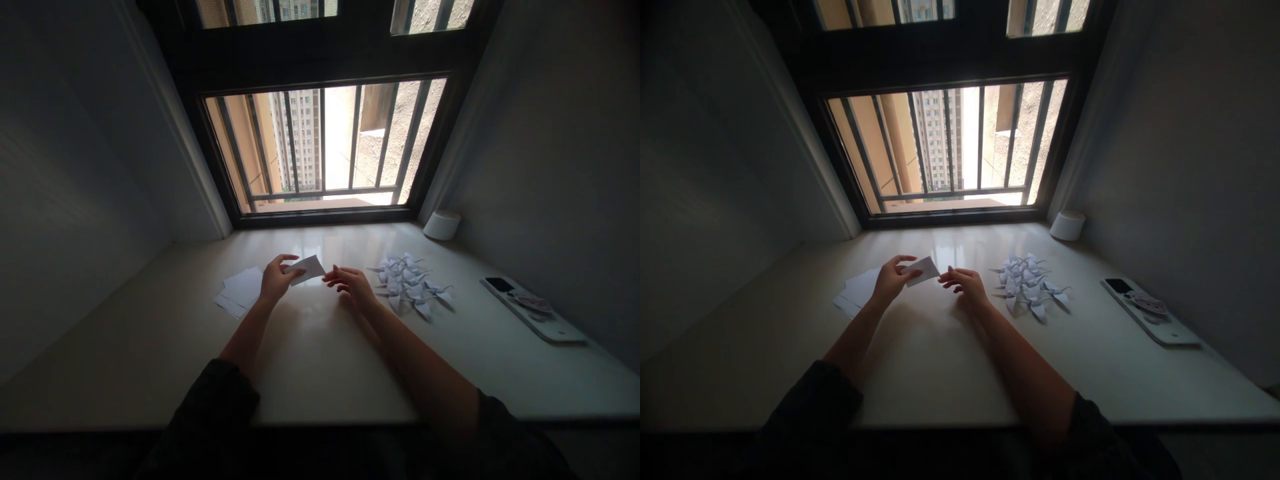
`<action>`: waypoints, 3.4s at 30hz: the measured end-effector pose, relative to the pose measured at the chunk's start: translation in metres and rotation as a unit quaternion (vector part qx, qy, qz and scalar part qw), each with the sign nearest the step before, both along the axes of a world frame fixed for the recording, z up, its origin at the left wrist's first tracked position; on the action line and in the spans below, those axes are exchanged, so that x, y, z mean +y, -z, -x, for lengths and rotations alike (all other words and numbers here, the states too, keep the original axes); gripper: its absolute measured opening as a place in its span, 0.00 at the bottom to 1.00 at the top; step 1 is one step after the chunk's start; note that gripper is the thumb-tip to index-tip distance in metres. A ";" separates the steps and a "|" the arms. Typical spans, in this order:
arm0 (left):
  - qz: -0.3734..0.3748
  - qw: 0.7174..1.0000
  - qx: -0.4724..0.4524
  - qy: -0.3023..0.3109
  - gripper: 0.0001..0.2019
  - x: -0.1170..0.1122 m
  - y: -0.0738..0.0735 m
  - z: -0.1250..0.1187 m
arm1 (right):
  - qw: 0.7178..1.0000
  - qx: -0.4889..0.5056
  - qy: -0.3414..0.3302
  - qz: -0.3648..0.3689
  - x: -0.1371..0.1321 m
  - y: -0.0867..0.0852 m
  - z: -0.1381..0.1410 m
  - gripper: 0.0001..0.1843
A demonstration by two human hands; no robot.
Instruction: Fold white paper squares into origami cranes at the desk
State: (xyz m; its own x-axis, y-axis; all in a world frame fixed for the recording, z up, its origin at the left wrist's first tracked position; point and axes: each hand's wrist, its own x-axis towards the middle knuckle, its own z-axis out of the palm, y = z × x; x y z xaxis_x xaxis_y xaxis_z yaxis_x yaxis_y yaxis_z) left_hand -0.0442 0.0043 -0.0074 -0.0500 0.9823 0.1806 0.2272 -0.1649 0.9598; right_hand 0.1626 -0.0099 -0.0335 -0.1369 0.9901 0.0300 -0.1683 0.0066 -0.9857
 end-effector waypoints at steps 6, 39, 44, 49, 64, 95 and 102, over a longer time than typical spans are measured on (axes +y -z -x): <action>-0.012 0.999 0.036 -0.007 0.25 0.006 0.001 0.009 | 0.990 -0.057 0.120 -0.051 0.006 0.003 -0.002 0.26; 0.141 0.963 -0.231 0.002 0.17 -0.015 0.013 -0.038 | 0.999 -0.020 0.043 -0.018 -0.012 0.008 0.029 0.21; 0.137 0.955 -0.261 -0.036 0.18 -0.010 0.010 -0.033 | 1.000 -0.014 0.025 -0.010 -0.016 0.005 0.031 0.19; 0.133 0.956 -0.255 -0.058 0.19 -0.004 0.009 -0.026 | 1.000 -0.005 0.018 -0.007 -0.017 0.009 0.033 0.16; 0.099 0.947 -0.276 -0.133 0.17 -0.008 0.009 -0.028 | 0.999 -0.042 0.027 -0.020 -0.017 0.006 0.032 0.17; -0.043 0.992 -0.107 -0.042 0.27 -0.003 0.011 -0.024 | 0.987 -0.064 0.135 -0.050 -0.001 0.009 0.013 0.20; 0.061 0.990 -0.124 0.034 0.23 -0.012 0.013 -0.036 | 0.985 -0.077 0.143 -0.052 0.002 0.012 0.012 0.22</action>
